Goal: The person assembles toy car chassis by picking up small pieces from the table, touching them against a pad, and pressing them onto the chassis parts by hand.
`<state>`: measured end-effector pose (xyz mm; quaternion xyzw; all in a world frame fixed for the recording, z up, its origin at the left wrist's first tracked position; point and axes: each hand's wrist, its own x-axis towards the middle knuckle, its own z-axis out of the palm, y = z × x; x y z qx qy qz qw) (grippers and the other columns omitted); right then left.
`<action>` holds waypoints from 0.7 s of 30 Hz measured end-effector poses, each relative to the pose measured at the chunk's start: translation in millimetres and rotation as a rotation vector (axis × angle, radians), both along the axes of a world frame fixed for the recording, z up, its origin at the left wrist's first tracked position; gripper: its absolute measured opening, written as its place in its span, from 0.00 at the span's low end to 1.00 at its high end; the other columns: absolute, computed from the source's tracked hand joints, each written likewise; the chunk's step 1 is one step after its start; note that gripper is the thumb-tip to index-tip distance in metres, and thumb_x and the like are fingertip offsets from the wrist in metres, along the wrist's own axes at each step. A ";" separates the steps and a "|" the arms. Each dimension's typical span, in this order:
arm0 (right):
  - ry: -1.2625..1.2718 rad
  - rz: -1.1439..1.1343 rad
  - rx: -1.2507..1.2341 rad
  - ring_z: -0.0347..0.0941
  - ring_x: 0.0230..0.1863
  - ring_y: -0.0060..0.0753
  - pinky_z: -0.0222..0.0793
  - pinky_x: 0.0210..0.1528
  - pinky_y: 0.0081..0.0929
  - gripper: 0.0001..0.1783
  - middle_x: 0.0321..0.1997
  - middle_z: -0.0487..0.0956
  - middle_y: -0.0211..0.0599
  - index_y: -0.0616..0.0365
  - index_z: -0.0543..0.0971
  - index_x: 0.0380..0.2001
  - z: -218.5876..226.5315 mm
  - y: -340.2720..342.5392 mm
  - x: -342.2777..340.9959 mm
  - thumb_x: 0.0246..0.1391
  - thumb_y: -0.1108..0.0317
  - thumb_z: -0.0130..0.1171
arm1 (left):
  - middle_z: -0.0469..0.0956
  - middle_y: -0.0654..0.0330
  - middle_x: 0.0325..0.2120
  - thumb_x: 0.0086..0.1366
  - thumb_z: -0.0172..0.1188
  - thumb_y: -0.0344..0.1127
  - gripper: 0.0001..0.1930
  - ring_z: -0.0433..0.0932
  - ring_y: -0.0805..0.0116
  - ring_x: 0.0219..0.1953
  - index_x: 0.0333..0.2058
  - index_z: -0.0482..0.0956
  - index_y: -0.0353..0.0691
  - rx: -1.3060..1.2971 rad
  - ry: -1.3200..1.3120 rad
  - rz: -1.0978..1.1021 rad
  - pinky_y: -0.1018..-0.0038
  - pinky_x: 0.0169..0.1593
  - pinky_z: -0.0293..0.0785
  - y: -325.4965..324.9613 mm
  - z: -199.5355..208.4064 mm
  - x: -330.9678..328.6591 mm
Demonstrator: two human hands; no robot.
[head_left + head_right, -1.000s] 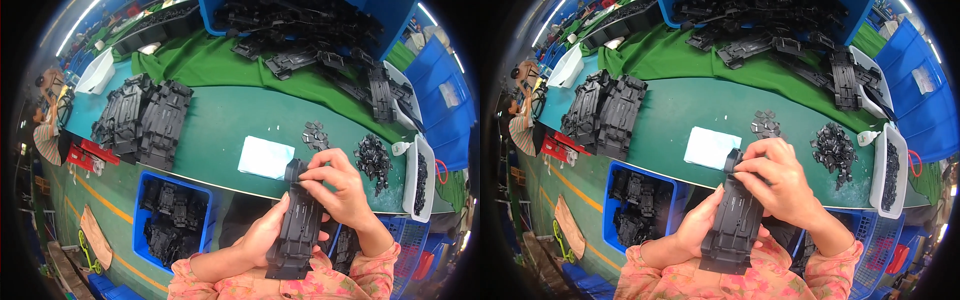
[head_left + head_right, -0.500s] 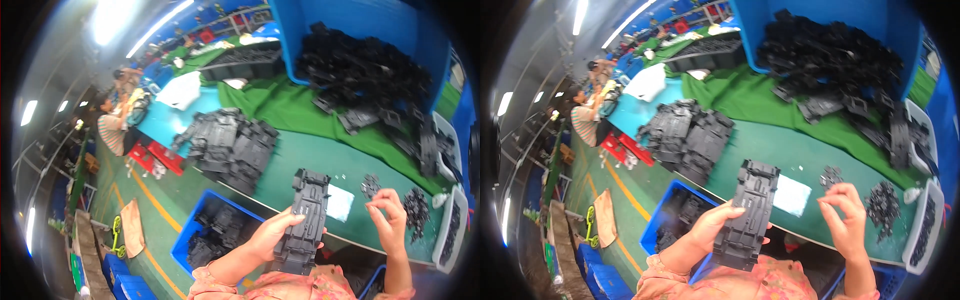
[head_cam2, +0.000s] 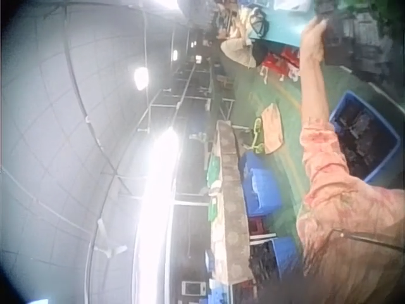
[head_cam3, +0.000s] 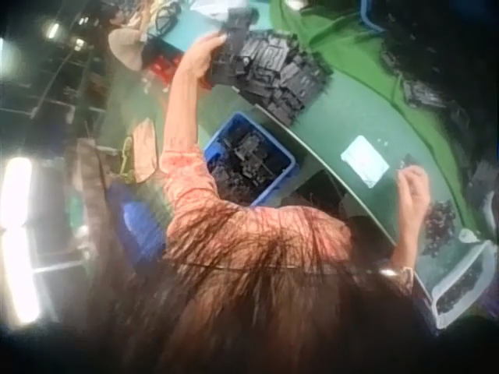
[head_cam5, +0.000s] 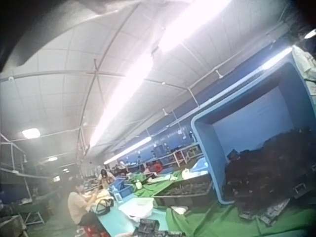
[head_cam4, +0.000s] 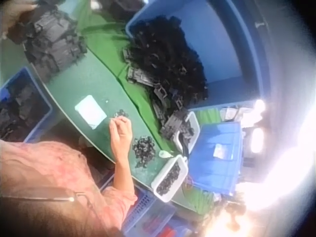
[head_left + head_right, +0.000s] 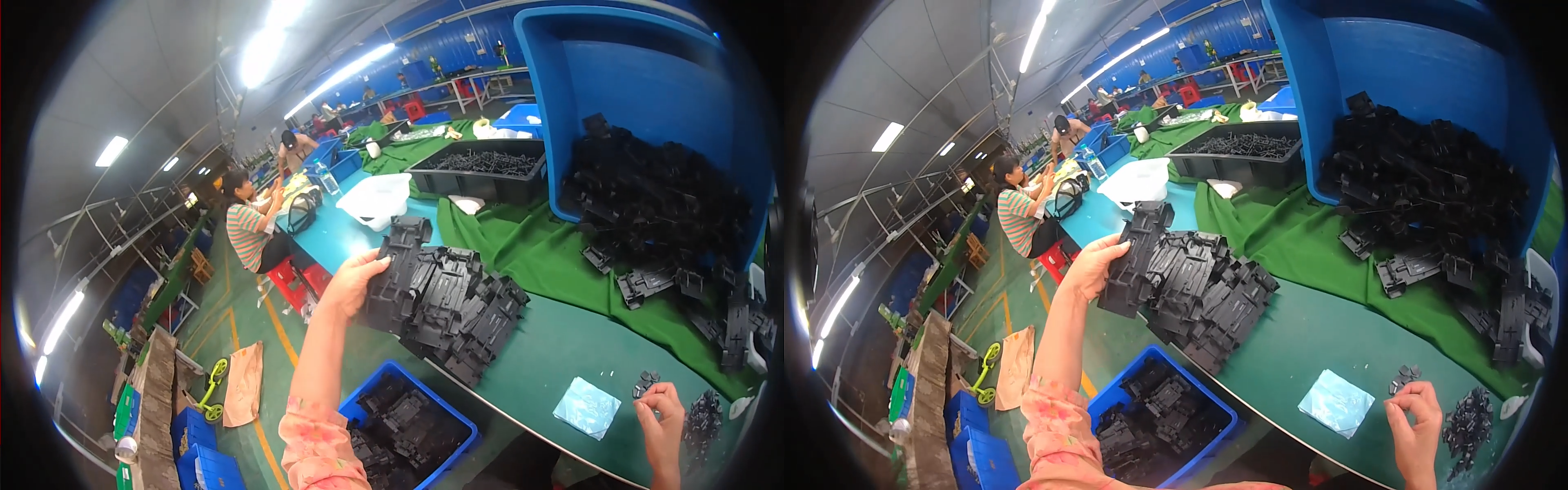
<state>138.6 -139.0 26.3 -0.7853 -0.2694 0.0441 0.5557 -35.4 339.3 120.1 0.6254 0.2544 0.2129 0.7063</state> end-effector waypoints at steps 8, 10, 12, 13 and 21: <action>-0.168 0.164 -0.074 0.73 0.38 0.37 0.69 0.41 0.30 0.06 0.35 0.75 0.40 0.63 0.79 0.29 4.6 15.9 23.2 0.49 0.71 0.61 | 0.79 0.55 0.40 0.58 0.60 0.29 0.19 0.78 0.65 0.40 0.49 0.73 0.32 0.089 0.230 0.020 0.70 0.45 0.74 97.8 -43.9 9.6; -0.085 0.149 -0.099 0.73 0.38 0.36 0.69 0.40 0.30 0.06 0.35 0.75 0.40 0.62 0.80 0.29 15.9 13.5 28.9 0.51 0.70 0.60 | 0.78 0.55 0.40 0.61 0.55 0.27 0.19 0.78 0.67 0.40 0.51 0.71 0.31 0.100 0.344 0.035 0.71 0.44 0.75 99.2 -43.4 22.7; -0.103 0.143 -0.127 0.73 0.38 0.36 0.70 0.39 0.30 0.07 0.36 0.75 0.40 0.62 0.80 0.30 14.8 3.6 44.0 0.51 0.69 0.60 | 0.80 0.58 0.37 0.62 0.55 0.29 0.18 0.79 0.71 0.35 0.51 0.72 0.31 0.198 0.453 -0.012 0.75 0.39 0.75 87.8 -38.7 46.4; -0.148 0.127 -0.146 0.73 0.37 0.37 0.70 0.38 0.31 0.07 0.35 0.75 0.40 0.62 0.80 0.30 13.4 -0.1 53.7 0.51 0.69 0.59 | 0.80 0.59 0.35 0.62 0.55 0.29 0.18 0.79 0.72 0.33 0.51 0.72 0.32 0.223 0.489 -0.053 0.76 0.37 0.75 83.5 -37.2 56.4; -0.927 -0.328 -0.564 0.66 0.44 0.40 0.59 0.45 0.35 0.24 0.41 0.69 0.36 0.54 0.73 0.45 -2.1 4.9 155.7 0.40 0.71 0.64 | 0.73 0.67 0.26 0.61 0.55 0.37 0.23 0.68 0.80 0.24 0.53 0.71 0.31 0.561 0.580 0.103 0.82 0.23 0.61 83.6 -41.4 47.6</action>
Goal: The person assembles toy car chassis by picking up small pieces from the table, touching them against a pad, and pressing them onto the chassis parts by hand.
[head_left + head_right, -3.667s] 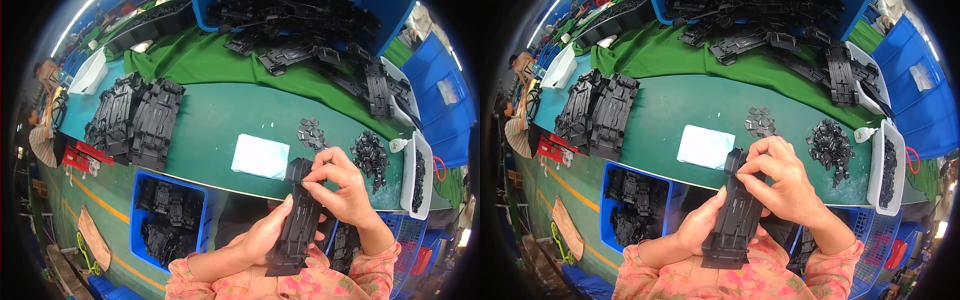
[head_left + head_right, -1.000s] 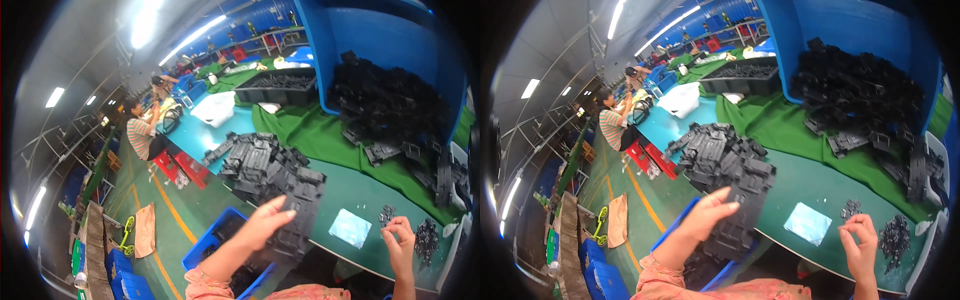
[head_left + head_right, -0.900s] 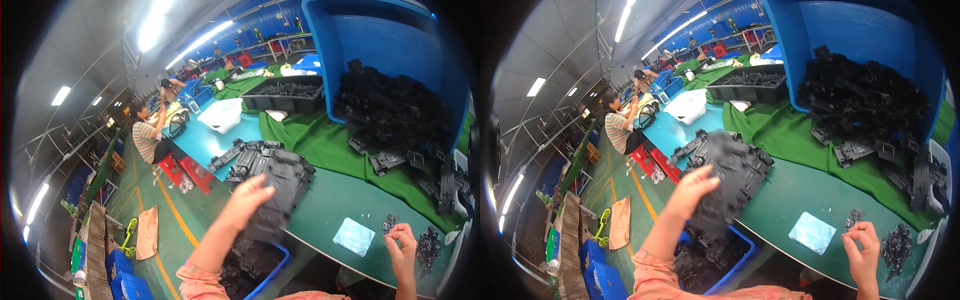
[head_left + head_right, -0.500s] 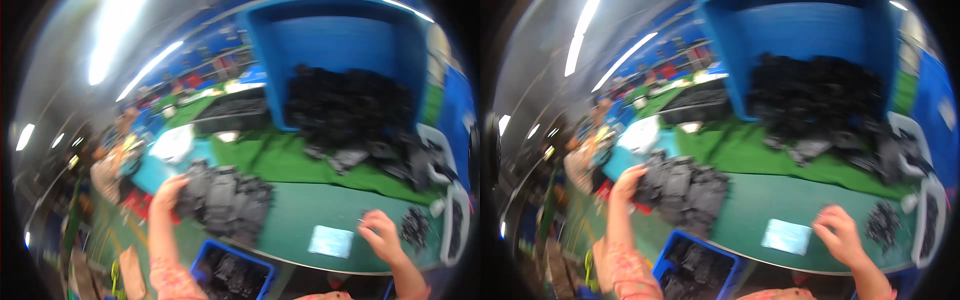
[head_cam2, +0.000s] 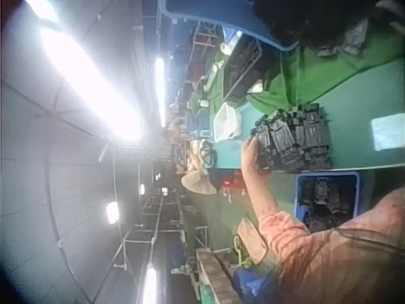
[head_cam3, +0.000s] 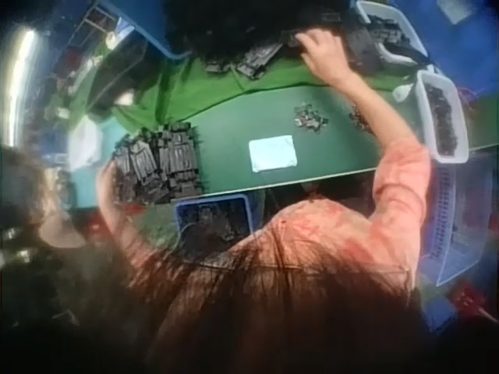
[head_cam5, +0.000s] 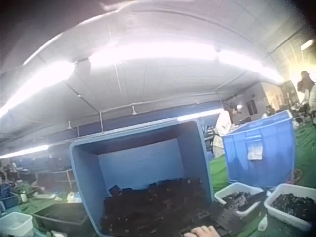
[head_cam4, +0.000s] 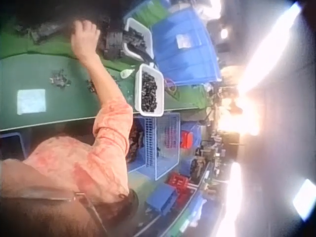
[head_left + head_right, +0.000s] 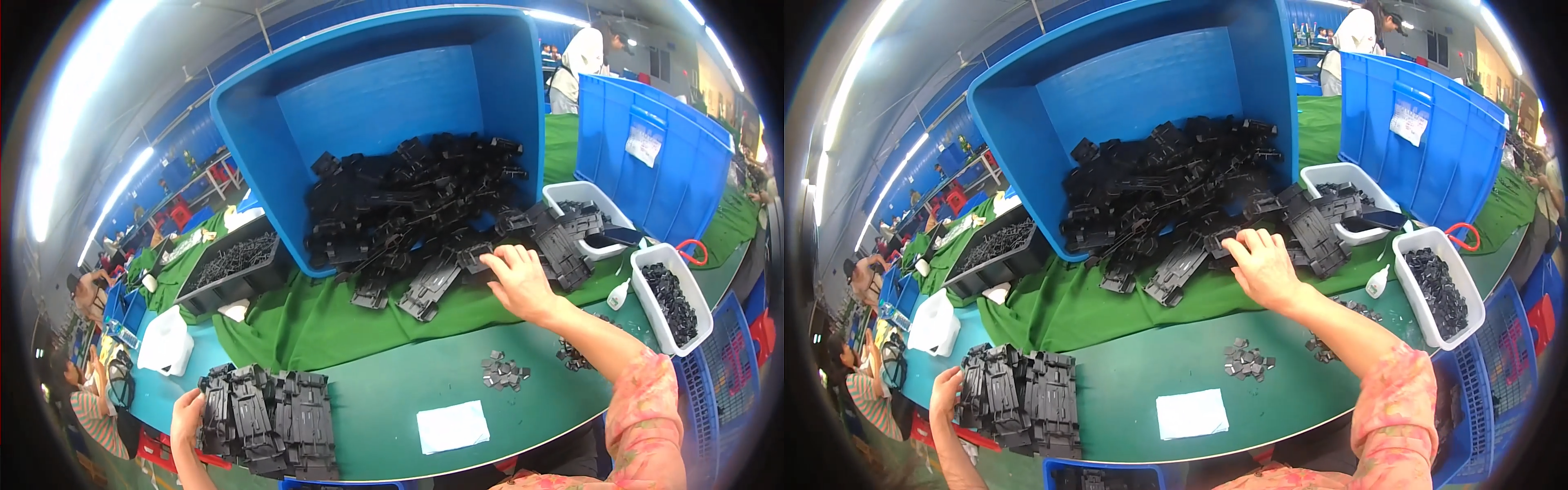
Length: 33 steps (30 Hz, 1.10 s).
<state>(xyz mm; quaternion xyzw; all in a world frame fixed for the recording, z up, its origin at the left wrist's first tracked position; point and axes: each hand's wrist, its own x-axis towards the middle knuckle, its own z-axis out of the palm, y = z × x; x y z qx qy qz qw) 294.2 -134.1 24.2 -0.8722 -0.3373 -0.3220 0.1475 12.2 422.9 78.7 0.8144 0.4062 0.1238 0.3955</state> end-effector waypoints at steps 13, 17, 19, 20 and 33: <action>-0.332 -0.046 -0.268 0.69 0.34 0.36 0.71 0.30 0.25 0.06 0.27 0.73 0.34 0.58 0.74 0.24 -4.4 -6.2 61.5 0.38 0.71 0.53 | 0.74 0.62 0.47 0.67 0.51 0.42 0.20 0.71 0.72 0.47 0.55 0.70 0.43 0.147 -0.626 0.170 0.75 0.48 0.64 -26.3 18.0 -46.0; -0.324 -0.071 -0.044 0.71 0.34 0.38 0.72 0.33 0.29 0.02 0.27 0.75 0.35 0.57 0.74 0.24 20.4 -27.7 57.8 0.44 0.73 0.57 | 0.74 0.62 0.47 0.68 0.49 0.39 0.18 0.71 0.72 0.47 0.54 0.71 0.42 0.154 -0.687 0.089 0.74 0.49 0.65 -67.1 26.1 -40.1; -0.256 -0.061 0.134 0.71 0.35 0.41 0.72 0.35 0.31 0.03 0.28 0.76 0.37 0.58 0.76 0.27 30.3 -37.8 50.1 0.47 0.72 0.58 | 0.74 0.62 0.46 0.68 0.49 0.39 0.18 0.71 0.72 0.47 0.53 0.71 0.41 0.152 -0.671 0.041 0.74 0.48 0.66 -81.5 24.3 -32.2; -0.220 -0.066 0.192 0.71 0.35 0.44 0.70 0.37 0.35 0.05 0.29 0.77 0.40 0.61 0.77 0.30 34.3 -44.9 46.8 0.49 0.72 0.59 | 0.74 0.62 0.46 0.68 0.49 0.38 0.17 0.72 0.72 0.46 0.53 0.72 0.40 0.142 -0.678 0.016 0.74 0.48 0.66 -89.2 21.8 -27.5; -0.295 0.392 0.130 0.71 0.39 0.47 0.70 0.40 0.38 0.15 0.41 0.76 0.45 0.63 0.80 0.35 47.6 -80.8 -102.6 0.38 0.80 0.57 | 0.77 0.47 0.40 0.69 0.47 0.41 0.19 0.78 0.56 0.41 0.46 0.73 0.28 -0.883 -0.687 -0.427 0.62 0.49 0.74 -283.2 -20.8 7.1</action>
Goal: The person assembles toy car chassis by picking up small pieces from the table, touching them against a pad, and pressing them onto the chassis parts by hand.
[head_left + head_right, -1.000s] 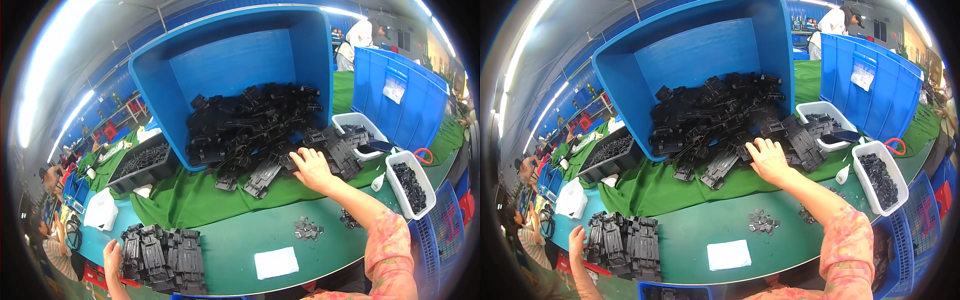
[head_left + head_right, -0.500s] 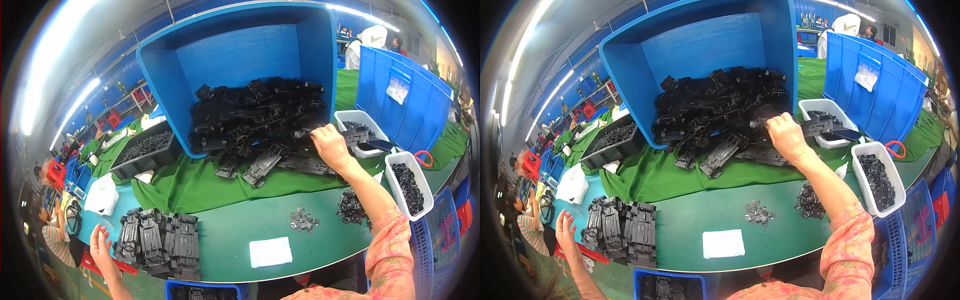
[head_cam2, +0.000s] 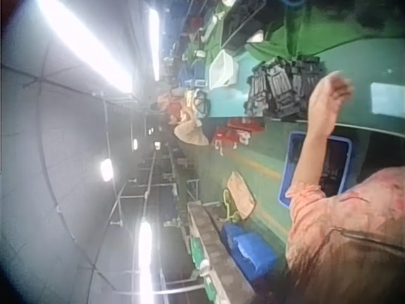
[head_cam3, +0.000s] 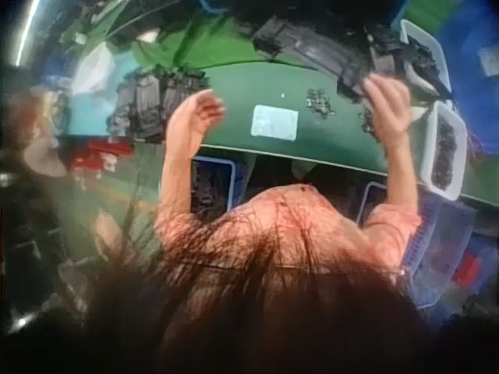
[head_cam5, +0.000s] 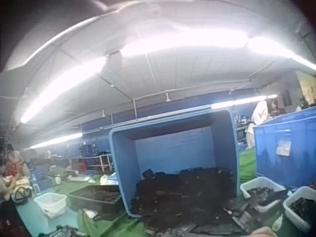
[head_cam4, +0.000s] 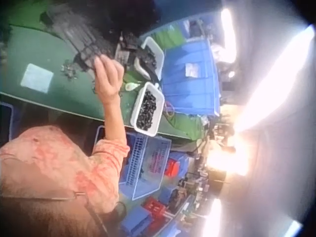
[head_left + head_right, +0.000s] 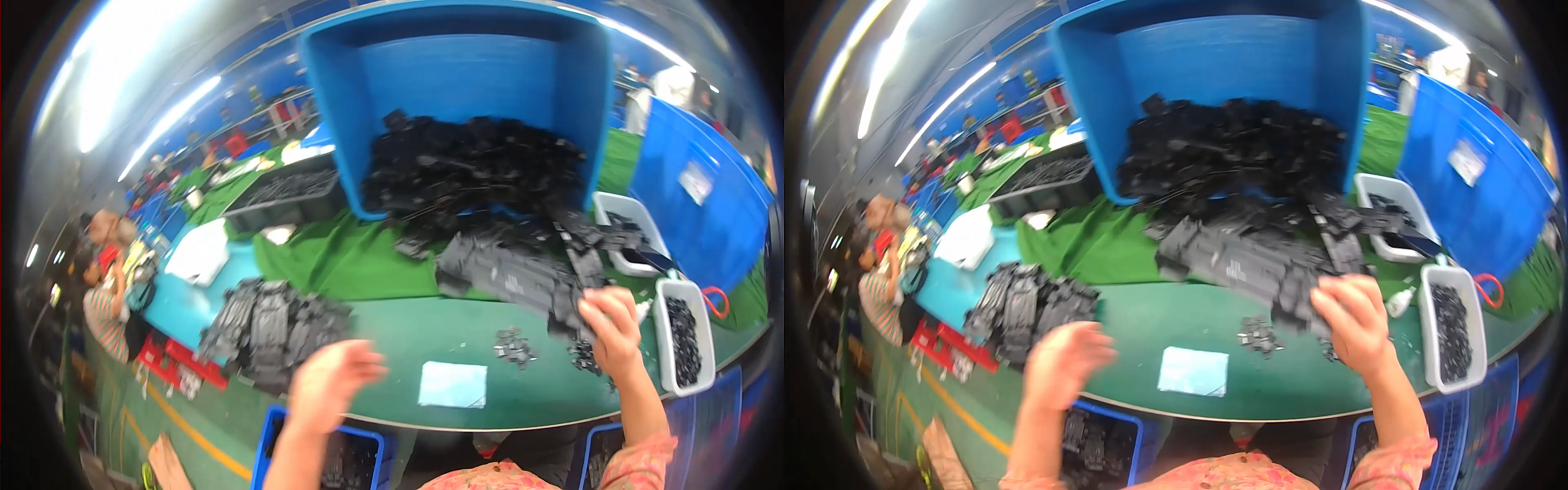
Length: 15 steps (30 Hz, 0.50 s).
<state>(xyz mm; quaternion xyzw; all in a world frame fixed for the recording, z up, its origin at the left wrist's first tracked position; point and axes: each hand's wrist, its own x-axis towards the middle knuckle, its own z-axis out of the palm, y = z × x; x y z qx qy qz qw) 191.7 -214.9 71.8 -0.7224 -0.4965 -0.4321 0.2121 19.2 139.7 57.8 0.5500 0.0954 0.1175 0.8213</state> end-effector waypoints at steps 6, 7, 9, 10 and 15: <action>0.014 0.337 -0.075 0.67 0.39 0.39 0.70 0.30 0.31 0.20 0.46 0.68 0.39 0.53 0.81 0.37 -11.5 15.8 -34.3 0.33 0.76 0.64 | 0.65 0.47 0.57 0.66 0.28 0.67 0.39 0.72 0.41 0.51 0.63 0.55 0.42 -0.960 0.392 -0.640 0.48 0.45 0.74 -61.0 -42.3 42.6; -0.004 0.372 -0.112 0.67 0.39 0.39 0.69 0.30 0.31 0.20 0.45 0.68 0.38 0.53 0.81 0.37 -12.2 17.4 -33.9 0.33 0.76 0.64 | 0.64 0.45 0.58 0.63 0.30 0.71 0.43 0.71 0.36 0.51 0.64 0.54 0.40 -0.754 0.306 -0.745 0.46 0.44 0.75 -67.0 -38.7 40.1; -0.054 0.408 -0.166 0.67 0.38 0.39 0.69 0.28 0.31 0.21 0.44 0.68 0.38 0.53 0.81 0.38 -16.0 21.0 -30.7 0.33 0.75 0.65 | 0.64 0.43 0.57 0.62 0.32 0.71 0.44 0.72 0.36 0.50 0.64 0.54 0.40 -0.787 0.211 -0.904 0.45 0.43 0.75 -71.9 -41.5 31.4; -0.053 0.418 -0.165 0.68 0.38 0.39 0.69 0.28 0.31 0.21 0.43 0.68 0.39 0.55 0.81 0.37 -20.1 23.6 -28.7 0.32 0.75 0.64 | 0.64 0.41 0.57 0.62 0.34 0.71 0.44 0.72 0.36 0.50 0.64 0.54 0.39 -0.797 0.113 -1.079 0.45 0.42 0.75 -73.6 -44.2 25.4; -0.033 0.383 -0.209 0.68 0.36 0.39 0.69 0.28 0.31 0.20 0.42 0.69 0.39 0.58 0.82 0.36 -27.6 17.4 -30.0 0.32 0.73 0.64 | 0.61 0.31 0.55 0.61 0.43 0.63 0.42 0.73 0.29 0.45 0.63 0.51 0.35 -0.882 0.075 -1.211 0.44 0.35 0.79 -88.3 -42.0 19.3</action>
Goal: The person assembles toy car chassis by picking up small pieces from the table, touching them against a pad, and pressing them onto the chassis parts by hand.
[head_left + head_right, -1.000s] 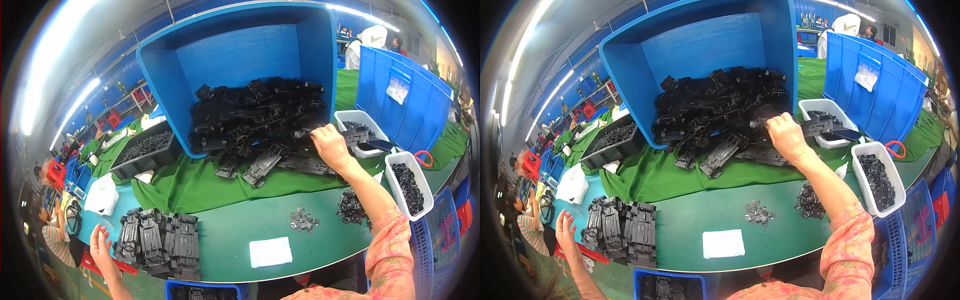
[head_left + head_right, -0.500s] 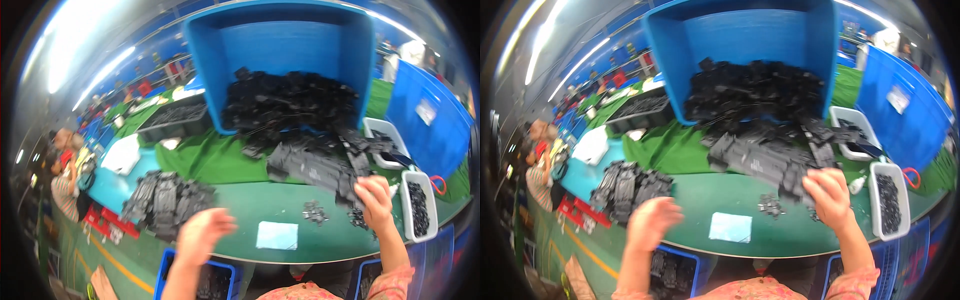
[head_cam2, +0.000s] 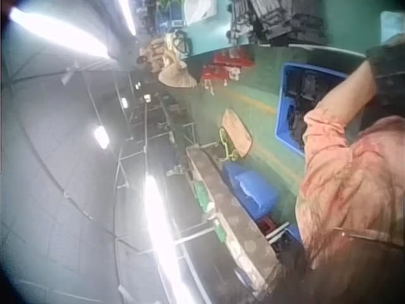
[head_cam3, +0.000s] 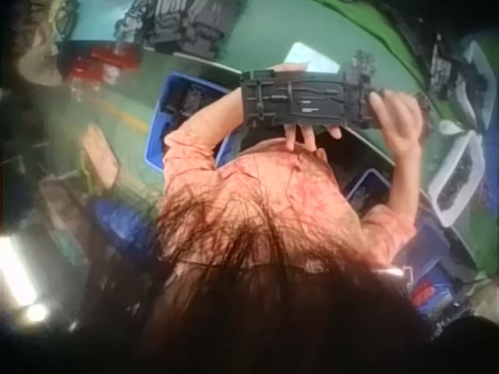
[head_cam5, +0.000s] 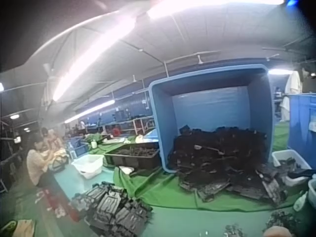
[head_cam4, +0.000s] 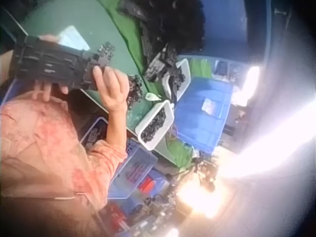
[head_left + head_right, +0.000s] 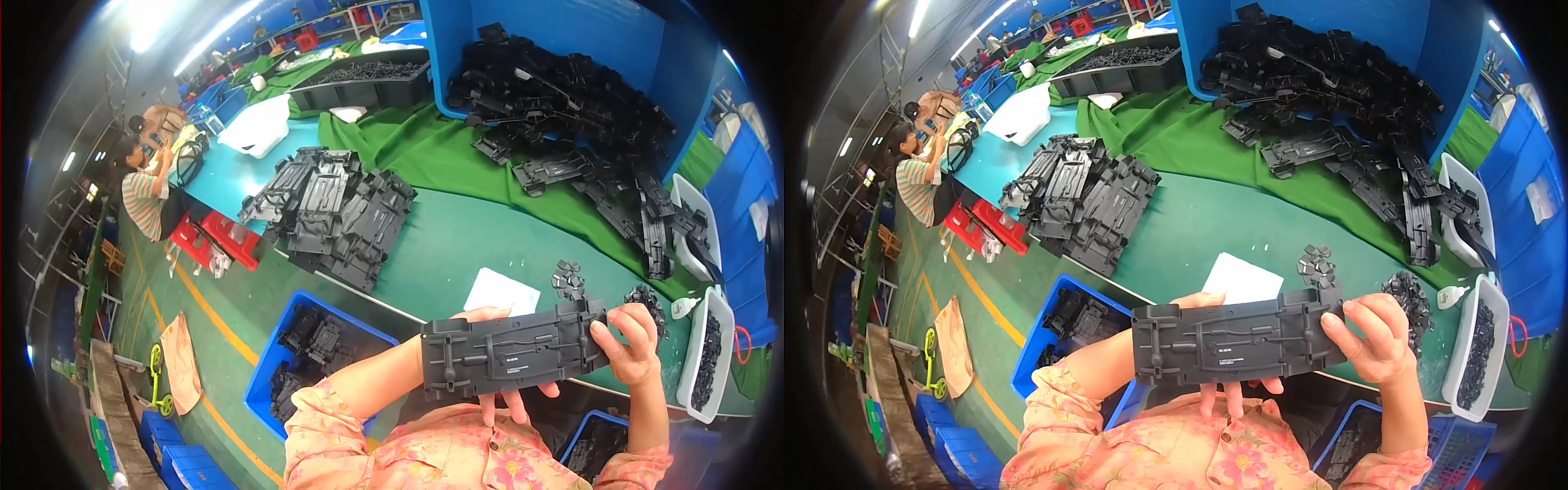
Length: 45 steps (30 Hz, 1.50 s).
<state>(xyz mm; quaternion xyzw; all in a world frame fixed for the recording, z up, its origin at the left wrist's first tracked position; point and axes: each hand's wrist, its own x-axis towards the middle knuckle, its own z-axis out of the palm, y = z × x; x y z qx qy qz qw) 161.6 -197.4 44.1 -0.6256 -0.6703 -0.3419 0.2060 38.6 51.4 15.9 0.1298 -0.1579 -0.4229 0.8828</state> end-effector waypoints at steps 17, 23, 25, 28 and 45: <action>0.076 -0.010 0.092 0.71 0.31 0.30 0.68 0.28 0.26 0.25 0.35 0.72 0.33 0.60 0.81 0.40 -8.7 3.1 -16.3 0.32 0.69 0.57 | 0.60 0.45 0.60 0.63 0.47 0.61 0.41 0.65 0.43 0.58 0.63 0.51 0.35 0.470 -0.117 0.707 0.41 0.55 0.63 -2.2 -55.3 -36.1; 0.130 0.031 0.192 0.68 0.26 0.26 0.65 0.26 0.23 0.24 0.29 0.70 0.28 0.63 0.81 0.38 -33.9 28.3 -47.3 0.30 0.71 0.58 | 0.49 0.53 0.66 0.45 0.69 0.56 0.57 0.51 0.51 0.66 0.67 0.40 0.54 0.438 -0.120 1.179 0.51 0.65 0.52 -34.6 3.3 -55.2; 0.194 0.055 0.179 0.67 0.27 0.26 0.66 0.28 0.24 0.22 0.29 0.69 0.28 0.63 0.82 0.36 -41.2 35.7 -56.3 0.31 0.71 0.59 | 0.48 0.50 0.65 0.54 0.57 0.65 0.49 0.52 0.47 0.66 0.67 0.43 0.52 0.342 -0.136 1.229 0.49 0.64 0.53 -35.7 -7.6 -49.5; 0.279 0.103 0.111 0.67 0.28 0.25 0.67 0.30 0.25 0.19 0.30 0.69 0.29 0.62 0.82 0.37 -45.9 44.9 -71.3 0.36 0.71 0.59 | 0.55 0.50 0.62 0.62 0.39 0.69 0.39 0.59 0.45 0.62 0.65 0.48 0.54 0.334 0.097 1.278 0.45 0.61 0.57 -34.9 -10.2 -39.2; 0.754 -0.374 -0.280 0.72 0.40 0.42 0.70 0.42 0.33 0.13 0.38 0.74 0.38 0.59 0.79 0.39 -46.9 -15.0 37.8 0.46 0.76 0.61 | 0.73 0.46 0.43 0.62 0.29 0.73 0.41 0.77 0.46 0.37 0.66 0.46 0.53 0.131 0.265 1.079 0.42 0.48 0.69 -14.2 -24.5 -35.5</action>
